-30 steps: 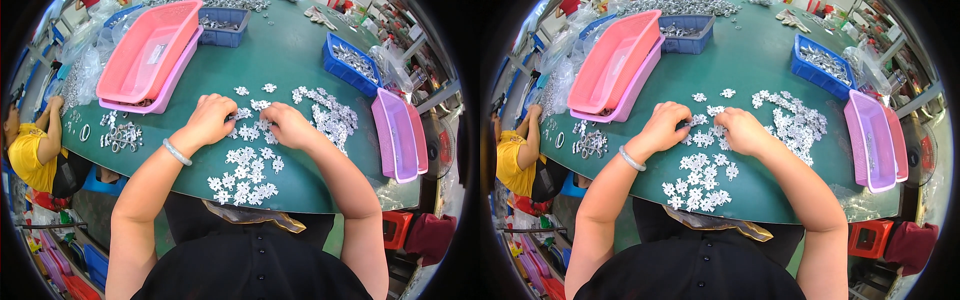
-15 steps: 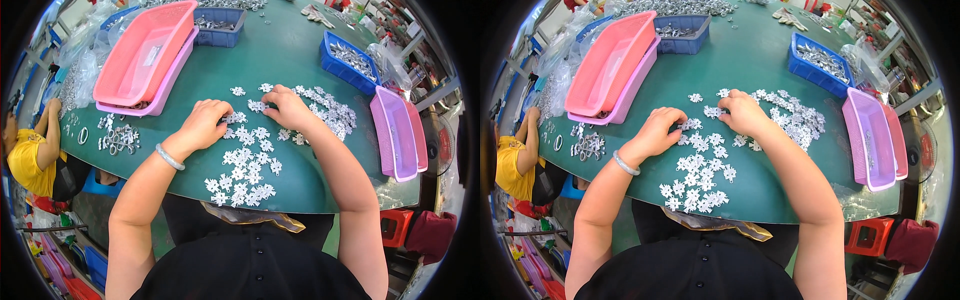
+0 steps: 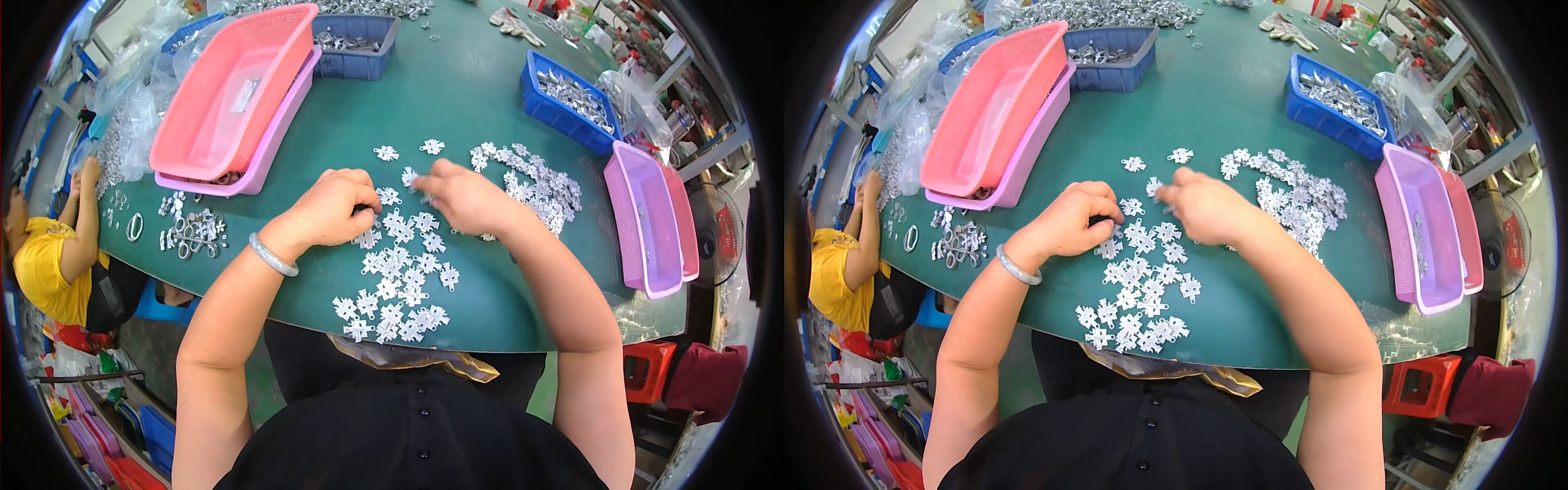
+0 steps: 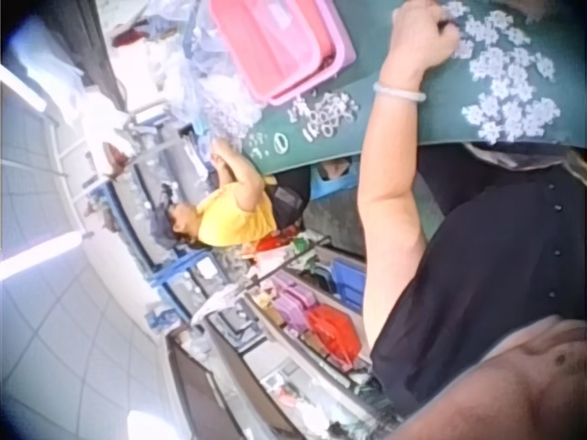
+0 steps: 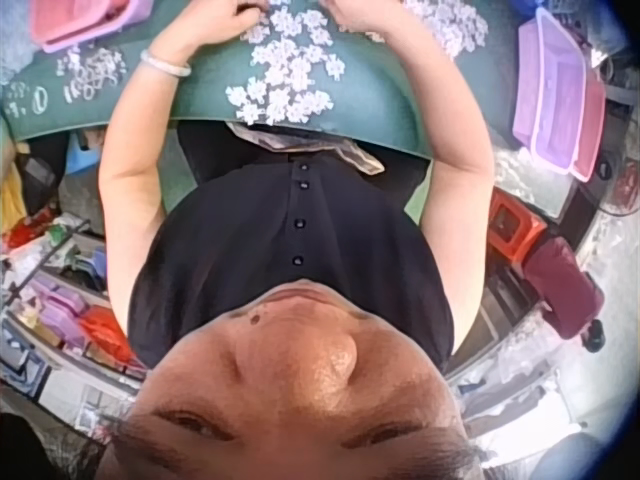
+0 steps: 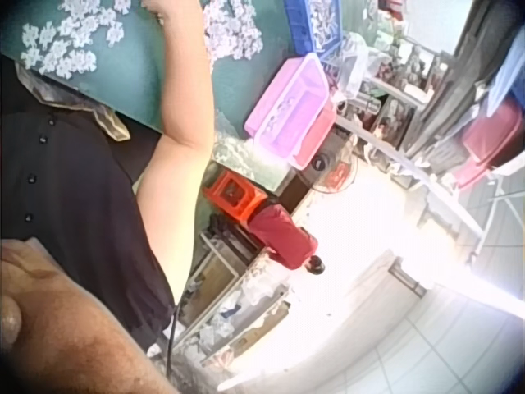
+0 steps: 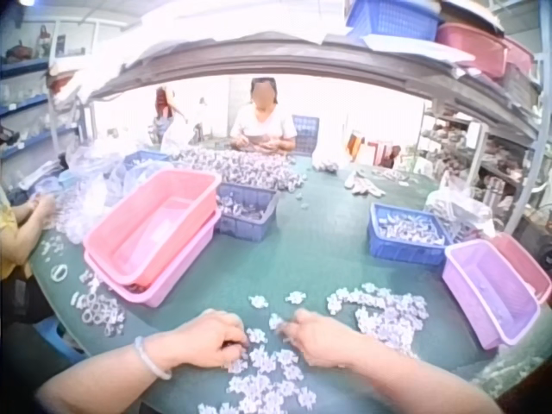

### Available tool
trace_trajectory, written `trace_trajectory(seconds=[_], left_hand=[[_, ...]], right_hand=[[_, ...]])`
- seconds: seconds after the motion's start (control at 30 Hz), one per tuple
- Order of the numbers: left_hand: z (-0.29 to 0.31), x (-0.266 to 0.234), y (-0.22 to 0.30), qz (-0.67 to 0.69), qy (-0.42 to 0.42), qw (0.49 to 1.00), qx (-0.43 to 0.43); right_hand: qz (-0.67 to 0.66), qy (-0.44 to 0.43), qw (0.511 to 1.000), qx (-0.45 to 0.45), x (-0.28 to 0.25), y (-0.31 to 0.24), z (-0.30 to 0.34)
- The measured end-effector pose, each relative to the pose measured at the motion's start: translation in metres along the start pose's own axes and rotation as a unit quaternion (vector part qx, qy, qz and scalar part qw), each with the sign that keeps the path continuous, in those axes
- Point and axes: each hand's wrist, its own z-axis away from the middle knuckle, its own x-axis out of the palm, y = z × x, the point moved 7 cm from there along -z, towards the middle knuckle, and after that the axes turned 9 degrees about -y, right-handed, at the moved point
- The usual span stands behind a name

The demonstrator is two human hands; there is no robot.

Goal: The person sorts small snowflake-shaped metal parts by hand on a bench, placing them into a bag held in their lap, then clears the bench with a cloth and walks to another station.

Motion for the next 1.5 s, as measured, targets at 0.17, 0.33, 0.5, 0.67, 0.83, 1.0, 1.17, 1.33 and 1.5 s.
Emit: trace_trajectory(seconds=[0.17,0.33,0.5,0.67,0.83,1.0,1.17,1.33,1.5], left_hand=[[-0.008,-0.010,-0.008,-0.079,0.092,0.993,-0.010],[-0.028,-0.003,-0.011,-0.134,0.058,0.986,-0.083],[-0.028,-0.004,-0.013,-0.131,0.060,0.986,-0.084],[-0.026,-0.001,-0.010,-0.066,0.031,0.997,-0.023],[-0.001,0.015,-0.001,-0.035,0.012,0.999,-0.018],[0.027,0.035,0.012,-0.028,-0.001,0.999,-0.022],[0.036,0.044,0.026,-0.044,0.042,0.998,0.008],[0.047,0.055,0.037,-0.052,0.064,0.997,0.012],[0.063,0.053,0.051,-0.090,0.129,0.987,0.020]], right_hand=[[-0.080,-0.027,0.996,-0.034,-0.014,0.000,-0.007],[-0.029,0.091,0.975,0.201,-0.031,0.069,-0.015],[0.041,0.075,0.989,0.117,-0.027,0.049,-0.028],[0.010,0.045,0.998,0.050,-0.012,0.021,-0.026],[0.013,0.138,0.990,0.002,0.011,-0.018,-0.001],[-0.003,0.153,0.988,0.021,0.034,-0.043,0.022],[-0.011,0.157,0.986,0.046,0.051,-0.055,0.035],[-0.007,0.164,0.983,0.076,0.061,-0.069,0.048],[-0.010,0.167,0.982,0.082,0.065,-0.082,0.053]])
